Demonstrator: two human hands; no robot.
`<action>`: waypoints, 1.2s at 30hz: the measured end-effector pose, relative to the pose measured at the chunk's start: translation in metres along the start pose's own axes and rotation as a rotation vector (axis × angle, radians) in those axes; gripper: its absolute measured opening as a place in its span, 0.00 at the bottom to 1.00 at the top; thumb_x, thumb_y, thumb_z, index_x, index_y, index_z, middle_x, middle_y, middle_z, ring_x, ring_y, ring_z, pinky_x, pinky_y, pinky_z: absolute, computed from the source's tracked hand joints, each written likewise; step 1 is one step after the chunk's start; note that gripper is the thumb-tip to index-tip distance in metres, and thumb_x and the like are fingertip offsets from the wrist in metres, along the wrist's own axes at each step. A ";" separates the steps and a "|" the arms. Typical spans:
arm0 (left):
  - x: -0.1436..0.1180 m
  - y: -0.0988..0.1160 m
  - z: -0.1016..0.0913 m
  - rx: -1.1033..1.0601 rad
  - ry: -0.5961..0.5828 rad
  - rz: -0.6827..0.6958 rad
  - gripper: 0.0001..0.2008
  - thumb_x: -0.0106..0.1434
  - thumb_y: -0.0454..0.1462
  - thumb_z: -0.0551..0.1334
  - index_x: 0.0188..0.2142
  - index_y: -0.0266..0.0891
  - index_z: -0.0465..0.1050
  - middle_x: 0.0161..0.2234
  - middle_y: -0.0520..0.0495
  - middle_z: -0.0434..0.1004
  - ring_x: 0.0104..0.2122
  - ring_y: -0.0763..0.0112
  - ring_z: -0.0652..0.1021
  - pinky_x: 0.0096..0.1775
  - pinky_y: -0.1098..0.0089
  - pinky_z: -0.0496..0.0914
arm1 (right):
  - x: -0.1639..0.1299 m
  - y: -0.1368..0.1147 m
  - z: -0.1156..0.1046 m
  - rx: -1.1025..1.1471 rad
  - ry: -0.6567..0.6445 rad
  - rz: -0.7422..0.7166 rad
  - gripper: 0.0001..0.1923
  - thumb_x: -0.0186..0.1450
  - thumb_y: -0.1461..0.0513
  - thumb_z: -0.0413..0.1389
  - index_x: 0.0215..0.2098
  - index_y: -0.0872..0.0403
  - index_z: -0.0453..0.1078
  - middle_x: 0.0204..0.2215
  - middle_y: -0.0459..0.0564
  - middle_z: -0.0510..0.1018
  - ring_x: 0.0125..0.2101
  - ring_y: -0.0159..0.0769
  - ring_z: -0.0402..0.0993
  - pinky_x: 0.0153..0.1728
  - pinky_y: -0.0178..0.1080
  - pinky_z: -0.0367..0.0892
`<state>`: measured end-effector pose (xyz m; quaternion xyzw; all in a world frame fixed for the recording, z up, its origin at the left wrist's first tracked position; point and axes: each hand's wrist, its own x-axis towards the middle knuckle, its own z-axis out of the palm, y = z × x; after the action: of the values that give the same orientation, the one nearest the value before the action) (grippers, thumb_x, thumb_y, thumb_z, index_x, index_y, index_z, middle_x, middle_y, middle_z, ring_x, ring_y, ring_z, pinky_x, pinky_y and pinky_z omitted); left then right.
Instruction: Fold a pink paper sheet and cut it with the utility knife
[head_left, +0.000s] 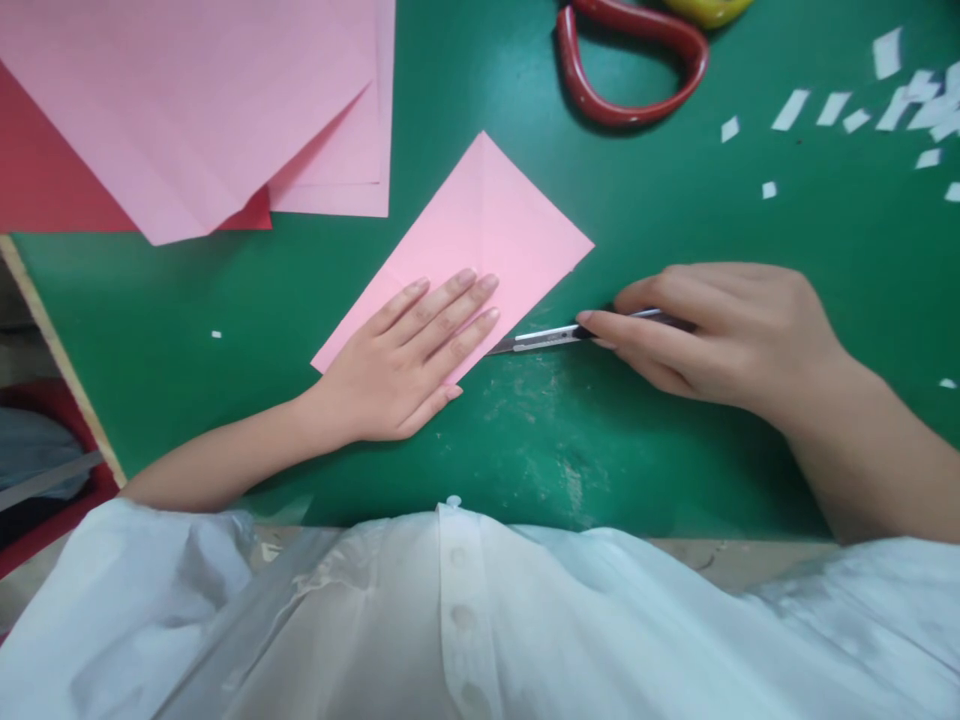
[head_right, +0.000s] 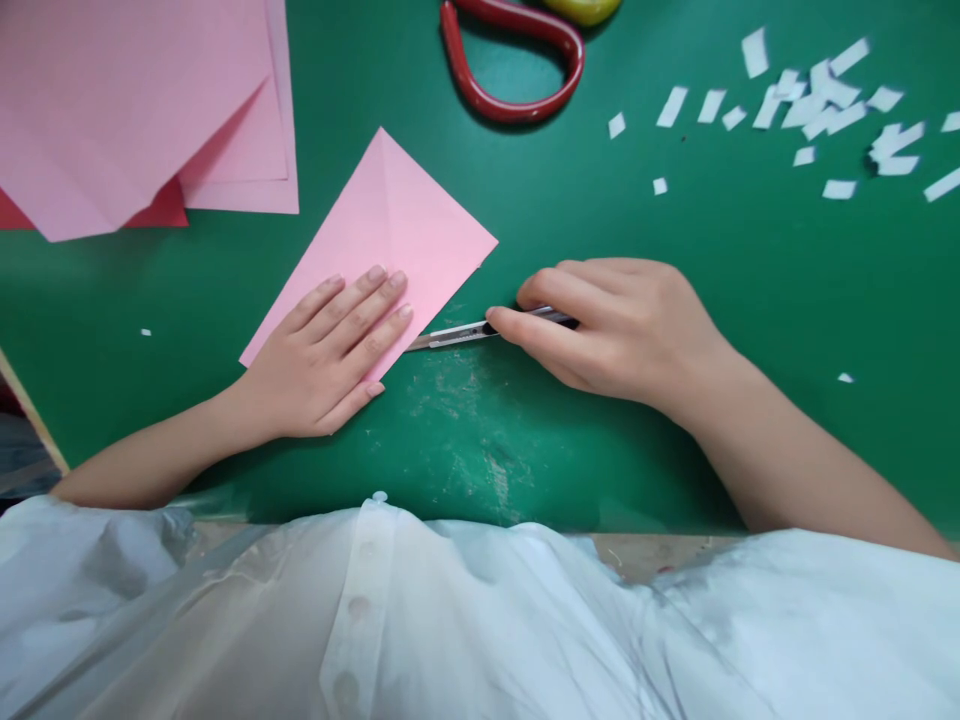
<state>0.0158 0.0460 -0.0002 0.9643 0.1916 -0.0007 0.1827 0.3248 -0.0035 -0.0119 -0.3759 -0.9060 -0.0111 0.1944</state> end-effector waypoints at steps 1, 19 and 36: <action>0.000 0.000 0.000 -0.001 -0.004 -0.003 0.32 0.76 0.46 0.42 0.74 0.38 0.40 0.73 0.41 0.47 0.73 0.55 0.50 0.71 0.53 0.45 | 0.001 -0.001 0.000 -0.002 0.013 -0.004 0.04 0.73 0.61 0.56 0.41 0.51 0.73 0.33 0.45 0.76 0.27 0.29 0.66 0.26 0.34 0.61; 0.000 0.000 0.000 -0.002 -0.006 -0.005 0.32 0.75 0.46 0.42 0.74 0.37 0.40 0.73 0.40 0.47 0.73 0.55 0.50 0.71 0.53 0.45 | 0.003 -0.006 0.001 0.084 -0.021 0.006 0.02 0.71 0.63 0.57 0.40 0.51 0.72 0.32 0.45 0.73 0.27 0.31 0.64 0.27 0.35 0.59; 0.000 0.000 0.000 -0.016 -0.020 -0.009 0.32 0.75 0.45 0.43 0.74 0.37 0.39 0.74 0.41 0.45 0.73 0.56 0.49 0.71 0.53 0.44 | 0.007 -0.010 0.004 0.095 0.023 -0.051 0.03 0.69 0.66 0.59 0.40 0.53 0.71 0.31 0.46 0.74 0.26 0.31 0.63 0.25 0.34 0.59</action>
<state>0.0159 0.0458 -0.0003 0.9620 0.1938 -0.0097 0.1923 0.3125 -0.0057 -0.0115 -0.3431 -0.9124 0.0227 0.2220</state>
